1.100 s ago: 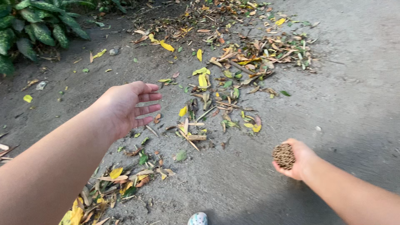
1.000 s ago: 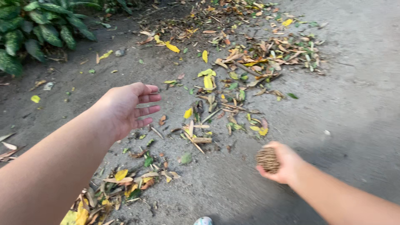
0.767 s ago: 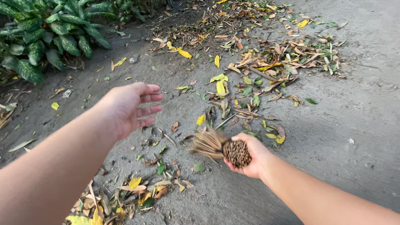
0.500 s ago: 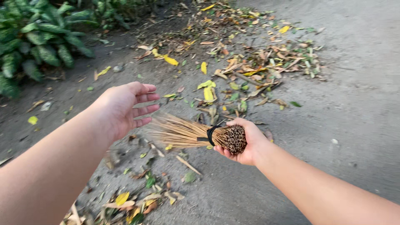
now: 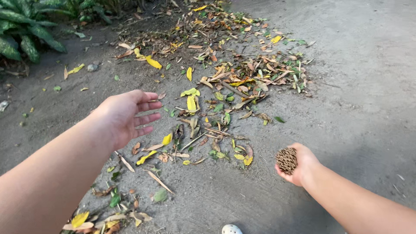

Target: The person sweeps dried leaves and debris on a dirt path using a small hand broom made of sticks.

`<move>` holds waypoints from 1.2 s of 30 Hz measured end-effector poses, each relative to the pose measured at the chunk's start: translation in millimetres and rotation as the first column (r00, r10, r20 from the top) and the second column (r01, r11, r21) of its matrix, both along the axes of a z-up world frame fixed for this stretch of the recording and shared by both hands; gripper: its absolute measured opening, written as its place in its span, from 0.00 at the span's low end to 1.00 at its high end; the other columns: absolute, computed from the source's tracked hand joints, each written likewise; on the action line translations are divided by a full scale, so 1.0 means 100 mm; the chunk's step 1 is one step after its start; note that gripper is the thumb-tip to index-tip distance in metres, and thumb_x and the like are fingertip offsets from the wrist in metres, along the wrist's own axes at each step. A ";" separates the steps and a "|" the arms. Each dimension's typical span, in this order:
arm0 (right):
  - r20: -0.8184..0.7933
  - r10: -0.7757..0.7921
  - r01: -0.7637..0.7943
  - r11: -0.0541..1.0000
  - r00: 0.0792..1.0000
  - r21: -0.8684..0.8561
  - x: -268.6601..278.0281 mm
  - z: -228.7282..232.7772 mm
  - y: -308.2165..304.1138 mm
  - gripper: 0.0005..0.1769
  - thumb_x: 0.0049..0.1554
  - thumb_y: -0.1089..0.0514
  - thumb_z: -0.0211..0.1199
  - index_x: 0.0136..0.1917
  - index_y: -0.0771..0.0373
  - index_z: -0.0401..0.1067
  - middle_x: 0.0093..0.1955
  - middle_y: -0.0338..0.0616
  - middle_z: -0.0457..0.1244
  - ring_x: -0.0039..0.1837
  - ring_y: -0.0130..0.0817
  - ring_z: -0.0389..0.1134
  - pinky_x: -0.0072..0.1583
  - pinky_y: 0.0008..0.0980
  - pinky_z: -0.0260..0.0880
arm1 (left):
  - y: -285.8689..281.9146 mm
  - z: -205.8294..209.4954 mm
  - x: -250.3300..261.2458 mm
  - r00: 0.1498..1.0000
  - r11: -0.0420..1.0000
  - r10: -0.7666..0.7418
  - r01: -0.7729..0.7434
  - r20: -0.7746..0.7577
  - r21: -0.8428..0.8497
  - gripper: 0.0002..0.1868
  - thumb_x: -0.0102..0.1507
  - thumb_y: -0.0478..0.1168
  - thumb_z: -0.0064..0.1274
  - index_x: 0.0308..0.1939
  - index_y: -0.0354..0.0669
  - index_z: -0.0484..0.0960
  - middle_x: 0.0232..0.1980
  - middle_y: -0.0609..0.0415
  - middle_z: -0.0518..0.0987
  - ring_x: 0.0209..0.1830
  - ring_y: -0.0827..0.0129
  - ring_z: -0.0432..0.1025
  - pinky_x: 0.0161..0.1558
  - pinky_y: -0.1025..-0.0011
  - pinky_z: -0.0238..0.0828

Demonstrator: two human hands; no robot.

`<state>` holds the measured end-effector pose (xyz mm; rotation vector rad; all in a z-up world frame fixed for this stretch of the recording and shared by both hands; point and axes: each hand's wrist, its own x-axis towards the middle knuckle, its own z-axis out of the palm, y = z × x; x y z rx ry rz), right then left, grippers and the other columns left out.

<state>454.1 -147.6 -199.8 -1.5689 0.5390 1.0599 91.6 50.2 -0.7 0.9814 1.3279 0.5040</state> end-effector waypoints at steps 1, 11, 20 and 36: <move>-0.005 -0.010 0.010 1.000 1.000 -0.027 0.07 -0.04 -0.03 0.09 0.58 0.50 0.57 0.43 0.56 0.68 0.42 0.41 0.66 0.45 0.37 0.68 0.50 0.44 0.76 | -0.01 -0.01 0.03 1.000 1.000 0.005 -0.005 0.002 0.000 0.16 0.70 0.45 0.38 0.53 0.51 0.81 0.50 0.61 0.80 0.53 0.68 0.75 0.59 0.58 0.67; -0.262 0.495 -0.463 0.869 0.828 0.178 -0.95 -0.16 0.81 0.14 0.54 0.49 0.61 0.46 0.61 0.70 0.44 0.49 0.65 0.46 0.45 0.67 0.45 0.44 0.75 | -0.05 0.02 -0.01 0.986 0.987 0.157 -0.157 -0.048 -0.009 0.13 0.69 0.45 0.41 0.50 0.52 0.80 0.48 0.62 0.80 0.52 0.68 0.75 0.56 0.57 0.66; -0.304 0.636 -0.465 0.747 0.710 0.475 -0.69 0.27 1.07 0.31 0.48 0.44 0.60 0.56 0.70 0.73 0.47 0.63 0.67 0.41 0.45 0.71 0.34 0.30 0.72 | 0.04 0.06 0.06 0.982 0.984 0.177 -0.176 -0.060 0.019 0.13 0.69 0.45 0.41 0.51 0.52 0.80 0.48 0.63 0.80 0.51 0.68 0.75 0.56 0.57 0.68; -0.024 0.168 -0.166 0.983 0.986 0.076 0.56 -0.01 0.46 0.10 0.58 0.49 0.55 0.43 0.57 0.67 0.41 0.44 0.64 0.45 0.40 0.67 0.46 0.44 0.75 | 0.25 0.13 0.69 0.999 0.999 0.045 -0.045 0.010 0.022 0.14 0.69 0.44 0.39 0.50 0.51 0.80 0.48 0.62 0.80 0.51 0.68 0.76 0.58 0.56 0.68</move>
